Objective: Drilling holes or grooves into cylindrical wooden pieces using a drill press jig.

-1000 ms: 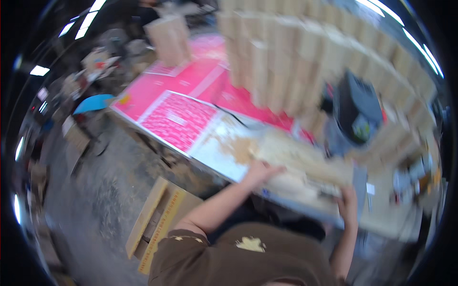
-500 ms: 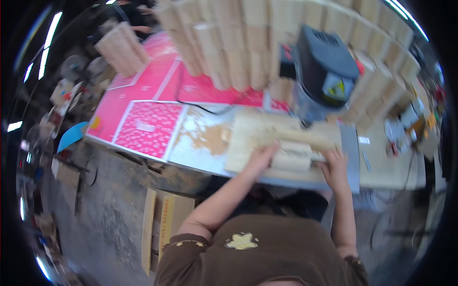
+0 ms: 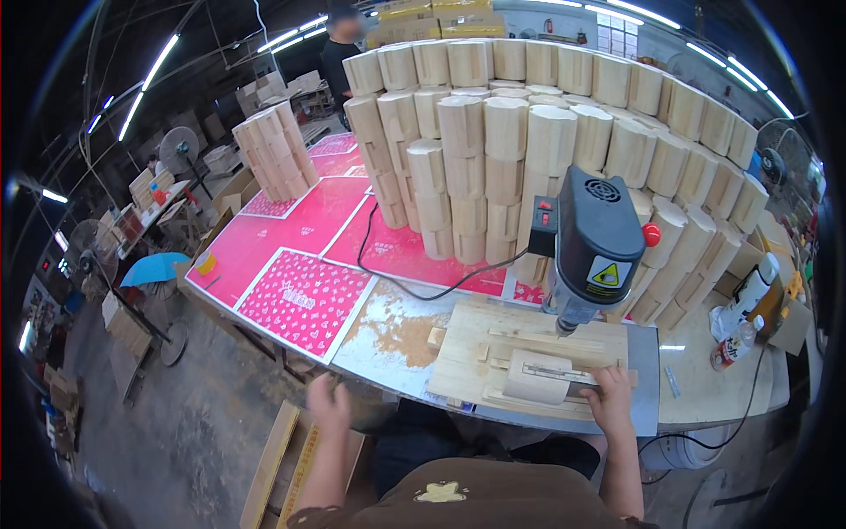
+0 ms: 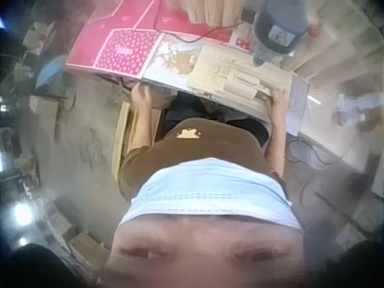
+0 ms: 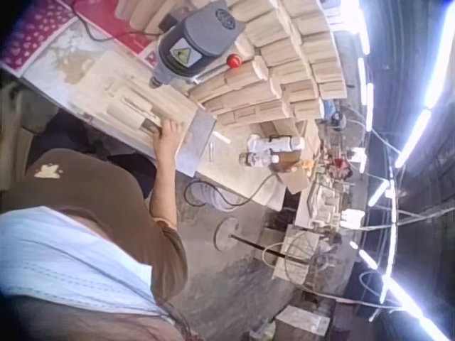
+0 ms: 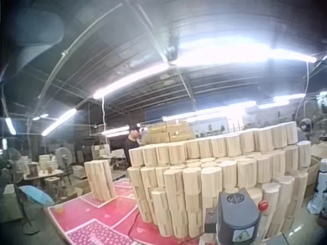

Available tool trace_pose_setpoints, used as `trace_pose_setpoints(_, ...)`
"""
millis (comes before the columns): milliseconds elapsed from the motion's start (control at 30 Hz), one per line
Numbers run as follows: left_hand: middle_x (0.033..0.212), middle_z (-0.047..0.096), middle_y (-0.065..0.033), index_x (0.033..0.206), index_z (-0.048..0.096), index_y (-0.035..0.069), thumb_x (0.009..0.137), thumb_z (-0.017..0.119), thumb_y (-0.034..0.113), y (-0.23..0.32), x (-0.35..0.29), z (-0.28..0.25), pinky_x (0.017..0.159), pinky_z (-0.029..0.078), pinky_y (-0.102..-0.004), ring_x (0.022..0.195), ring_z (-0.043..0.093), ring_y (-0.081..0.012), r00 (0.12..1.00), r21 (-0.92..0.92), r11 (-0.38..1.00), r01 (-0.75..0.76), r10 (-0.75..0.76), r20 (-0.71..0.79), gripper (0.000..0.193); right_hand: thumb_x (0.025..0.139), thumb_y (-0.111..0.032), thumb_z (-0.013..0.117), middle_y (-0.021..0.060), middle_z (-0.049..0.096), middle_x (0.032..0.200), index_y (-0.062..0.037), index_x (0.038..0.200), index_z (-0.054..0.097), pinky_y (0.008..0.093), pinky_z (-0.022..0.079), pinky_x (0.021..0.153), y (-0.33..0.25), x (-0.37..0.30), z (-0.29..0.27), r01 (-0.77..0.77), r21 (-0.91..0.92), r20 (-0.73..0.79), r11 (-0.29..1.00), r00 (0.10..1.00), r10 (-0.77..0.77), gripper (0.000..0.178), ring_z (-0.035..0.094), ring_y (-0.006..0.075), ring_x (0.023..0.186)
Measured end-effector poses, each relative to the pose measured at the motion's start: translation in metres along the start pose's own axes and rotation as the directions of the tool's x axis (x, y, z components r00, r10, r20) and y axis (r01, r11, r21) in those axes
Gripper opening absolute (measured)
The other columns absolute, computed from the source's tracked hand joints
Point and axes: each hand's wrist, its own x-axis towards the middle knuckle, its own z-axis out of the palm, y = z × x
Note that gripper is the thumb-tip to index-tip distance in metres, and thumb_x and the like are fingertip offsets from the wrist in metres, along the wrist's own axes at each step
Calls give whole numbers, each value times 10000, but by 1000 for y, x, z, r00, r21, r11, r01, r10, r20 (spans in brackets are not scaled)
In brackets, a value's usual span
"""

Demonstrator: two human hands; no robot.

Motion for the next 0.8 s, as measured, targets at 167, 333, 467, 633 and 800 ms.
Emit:
trace_pose_setpoints(167,1459,230,-189,1419,279,178,863,457,472,-101,-124,-67,1028,179,-607,1326,203,-423,716,754,582,304,-662,222,654,581,-93,743,117,576,830,-35,877,598,409,417,729,-1,2,-1,-19,-17,-8,1000,1000,18,334,507,328,816)
trace_pose_setpoints(333,1505,131,-159,1456,176,210,893,316,569,-90,-122,-67,1049,137,-612,1368,87,-425,490,781,482,397,-831,263,682,594,-104,748,113,579,838,-42,878,602,405,423,739,0,2,-1,-3,-13,0,1000,1000,3,326,513,324,828)
trace_pose_setpoints(467,1467,232,-168,1429,246,144,887,394,509,-97,-107,-51,1037,175,-601,1340,207,-392,517,756,444,481,-840,165,670,599,-101,748,114,583,850,-42,888,604,405,425,744,-4,-9,-6,-1,-21,1,1000,1000,1,328,517,325,835)
trace_pose_setpoints(633,1309,405,-228,1294,397,-19,818,597,124,7,-39,-17,1016,302,-453,1218,385,-372,996,13,997,72,-73,52,536,598,-75,739,126,588,883,-40,918,604,412,424,767,-5,-16,-8,-35,21,36,999,999,34,350,516,342,866)
trace_pose_setpoints(800,1019,600,-169,1060,560,-22,721,686,32,130,-1,30,801,462,-366,915,579,-322,912,-591,793,-151,342,227,366,617,-78,723,149,580,905,-39,955,592,431,411,778,7,-9,1,4,-41,34,999,999,-3,364,512,361,878)
